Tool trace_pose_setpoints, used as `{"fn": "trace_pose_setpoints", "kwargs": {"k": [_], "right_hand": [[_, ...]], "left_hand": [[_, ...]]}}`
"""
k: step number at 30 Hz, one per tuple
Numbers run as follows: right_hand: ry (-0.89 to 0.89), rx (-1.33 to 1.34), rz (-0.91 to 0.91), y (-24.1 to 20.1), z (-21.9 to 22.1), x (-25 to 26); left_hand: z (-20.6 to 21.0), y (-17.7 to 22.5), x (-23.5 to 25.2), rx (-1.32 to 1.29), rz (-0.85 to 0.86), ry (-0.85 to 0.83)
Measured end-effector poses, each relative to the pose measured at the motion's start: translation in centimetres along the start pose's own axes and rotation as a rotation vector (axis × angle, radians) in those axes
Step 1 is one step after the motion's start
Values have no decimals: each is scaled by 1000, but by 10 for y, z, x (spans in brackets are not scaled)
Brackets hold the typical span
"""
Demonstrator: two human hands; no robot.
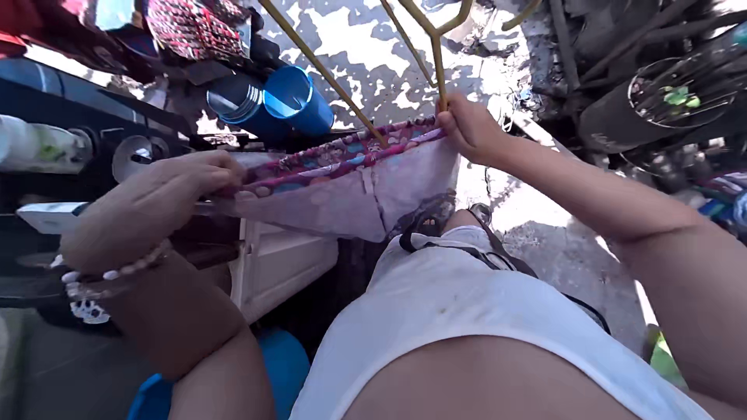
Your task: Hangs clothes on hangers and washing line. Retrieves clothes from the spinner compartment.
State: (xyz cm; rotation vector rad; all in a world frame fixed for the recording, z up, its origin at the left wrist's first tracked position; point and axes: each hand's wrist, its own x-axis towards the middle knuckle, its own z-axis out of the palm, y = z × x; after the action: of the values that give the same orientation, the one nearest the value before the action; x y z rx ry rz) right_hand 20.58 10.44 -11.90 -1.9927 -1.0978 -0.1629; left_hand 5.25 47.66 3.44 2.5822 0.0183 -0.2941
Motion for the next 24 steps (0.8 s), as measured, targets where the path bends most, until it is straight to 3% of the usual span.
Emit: {"fn": "trace_pose_setpoints", "kwargs": {"k": [1, 3, 6, 9, 12, 13, 16, 22, 24], "right_hand": [[-23, -55, 6, -6, -25, -2], [-54, -156, -39, -25, -64, -5], [-68, -332, -165, -49, -103, -10], [-89, -508, -241, -63, -137, -24], [-133, -646, -175, -72, -167, -51], [-141, -675, -146, -77, -174, -61], [-145, -730, -85, -94, -190, -96], [-206, -780, 20, -148, -228, -190], [-226, -794, 63, -169, -234, -220]], "left_hand": [[7, 11, 13, 114, -107, -73], [22, 8, 38, 280, -113, -187], [35, 10, 63, 379, -51, -103], [20, 12, 74, 271, 236, -25], [1, 13, 84, 239, 581, -129], [-5, 26, 82, 291, 616, -200], [-12, 92, 69, 389, 416, -346], [-4, 104, 112, 149, 700, -324], [21, 125, 127, 153, 906, -327]]}}
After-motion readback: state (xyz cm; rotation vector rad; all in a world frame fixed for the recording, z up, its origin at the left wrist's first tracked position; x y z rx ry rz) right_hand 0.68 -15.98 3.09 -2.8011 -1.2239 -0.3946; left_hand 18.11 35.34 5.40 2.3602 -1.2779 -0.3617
